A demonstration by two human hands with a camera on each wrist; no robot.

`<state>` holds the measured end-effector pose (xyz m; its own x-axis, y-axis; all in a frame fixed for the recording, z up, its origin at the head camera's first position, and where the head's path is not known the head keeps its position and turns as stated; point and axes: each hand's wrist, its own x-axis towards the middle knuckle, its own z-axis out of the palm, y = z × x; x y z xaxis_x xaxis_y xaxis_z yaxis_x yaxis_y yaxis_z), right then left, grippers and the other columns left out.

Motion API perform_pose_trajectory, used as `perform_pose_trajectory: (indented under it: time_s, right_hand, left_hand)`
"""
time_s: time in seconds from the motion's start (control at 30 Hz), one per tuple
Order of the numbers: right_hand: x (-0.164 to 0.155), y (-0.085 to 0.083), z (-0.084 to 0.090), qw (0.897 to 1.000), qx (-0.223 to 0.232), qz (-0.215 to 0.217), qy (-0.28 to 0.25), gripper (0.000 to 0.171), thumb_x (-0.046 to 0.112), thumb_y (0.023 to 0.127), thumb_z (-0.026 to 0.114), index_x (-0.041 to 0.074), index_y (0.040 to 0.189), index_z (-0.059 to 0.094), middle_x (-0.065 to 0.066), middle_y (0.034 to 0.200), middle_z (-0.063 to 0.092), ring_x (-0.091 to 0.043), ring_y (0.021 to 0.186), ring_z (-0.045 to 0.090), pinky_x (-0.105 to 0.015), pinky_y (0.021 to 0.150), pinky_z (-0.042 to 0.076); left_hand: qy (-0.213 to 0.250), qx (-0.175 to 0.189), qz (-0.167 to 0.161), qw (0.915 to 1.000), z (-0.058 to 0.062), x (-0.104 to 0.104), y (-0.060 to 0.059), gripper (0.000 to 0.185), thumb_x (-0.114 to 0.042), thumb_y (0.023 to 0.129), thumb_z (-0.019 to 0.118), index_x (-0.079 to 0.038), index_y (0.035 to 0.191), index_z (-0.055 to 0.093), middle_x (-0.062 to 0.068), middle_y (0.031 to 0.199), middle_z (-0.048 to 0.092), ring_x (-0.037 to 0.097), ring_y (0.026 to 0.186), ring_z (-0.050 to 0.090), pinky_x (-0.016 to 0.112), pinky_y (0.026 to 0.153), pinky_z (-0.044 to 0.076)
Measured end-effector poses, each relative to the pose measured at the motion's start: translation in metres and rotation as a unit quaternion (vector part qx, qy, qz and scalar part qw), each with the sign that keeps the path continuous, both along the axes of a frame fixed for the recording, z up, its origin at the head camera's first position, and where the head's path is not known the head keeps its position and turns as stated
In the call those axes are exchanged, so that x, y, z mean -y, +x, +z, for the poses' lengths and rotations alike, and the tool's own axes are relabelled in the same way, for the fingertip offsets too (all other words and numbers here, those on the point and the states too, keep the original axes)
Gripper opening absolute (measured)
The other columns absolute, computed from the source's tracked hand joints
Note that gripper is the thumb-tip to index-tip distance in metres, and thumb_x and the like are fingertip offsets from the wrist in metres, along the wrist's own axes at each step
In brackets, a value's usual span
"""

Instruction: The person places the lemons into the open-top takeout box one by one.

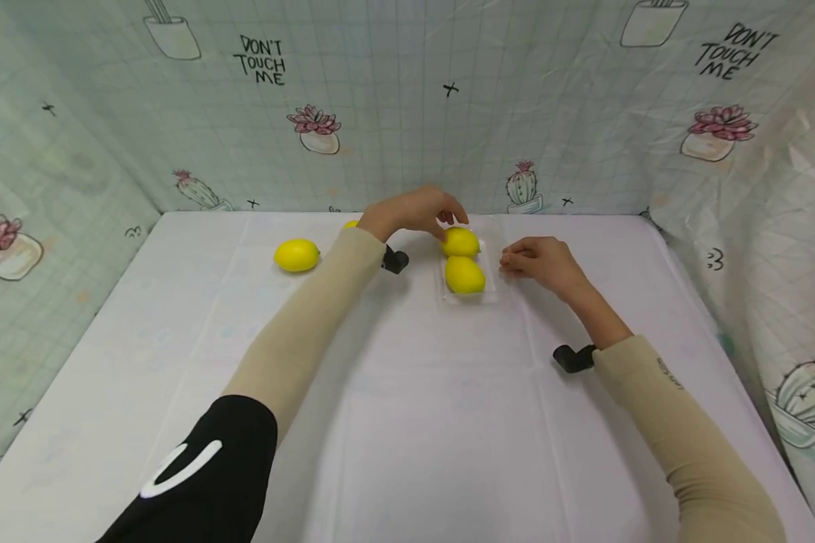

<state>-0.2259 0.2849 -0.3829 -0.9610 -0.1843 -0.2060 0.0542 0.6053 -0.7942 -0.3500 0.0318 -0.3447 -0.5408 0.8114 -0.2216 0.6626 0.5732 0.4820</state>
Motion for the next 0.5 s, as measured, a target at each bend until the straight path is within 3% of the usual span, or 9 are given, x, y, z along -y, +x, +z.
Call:
perform_pose_trajectory:
  time_s: [0.23, 0.33, 0.5]
  right_hand:
    - [0.0, 0.002, 0.0, 1.0, 0.002, -0.005, -0.002, 0.043, 0.026, 0.105, 0.059, -0.006, 0.133, 0.059, -0.022, 0.125, 0.069, -0.021, 0.104, 0.073, -0.034, 0.092, 0.057]
    - [-0.001, 0.003, -0.001, 1.0, -0.002, -0.006, 0.003, 0.041, 0.025, 0.105, 0.058, -0.005, 0.132, 0.06, -0.022, 0.125, 0.069, -0.023, 0.106, 0.073, -0.035, 0.092, 0.057]
    - [-0.002, 0.003, -0.001, 1.0, -0.008, -0.002, 0.012, 0.043, 0.028, 0.105, 0.058, -0.004, 0.133, 0.06, -0.021, 0.125, 0.069, -0.026, 0.109, 0.072, -0.036, 0.093, 0.056]
  left_hand:
    - [0.038, -0.023, -0.021, 0.9988, 0.007, 0.012, 0.007, 0.039, -0.009, 0.096, 0.071, -0.004, 0.134, 0.065, 0.011, 0.135, 0.064, 0.027, 0.122, 0.057, 0.029, 0.104, 0.048]
    - [0.057, -0.038, -0.022, 0.9974, 0.011, 0.029, 0.009, 0.037, -0.008, 0.096, 0.071, -0.004, 0.132, 0.066, 0.011, 0.134, 0.063, 0.028, 0.121, 0.057, 0.035, 0.106, 0.048]
    - [0.044, -0.052, -0.008, 0.9976, 0.022, 0.066, 0.014, 0.038, -0.014, 0.096, 0.072, -0.007, 0.133, 0.066, 0.01, 0.136, 0.062, 0.029, 0.125, 0.055, 0.041, 0.109, 0.046]
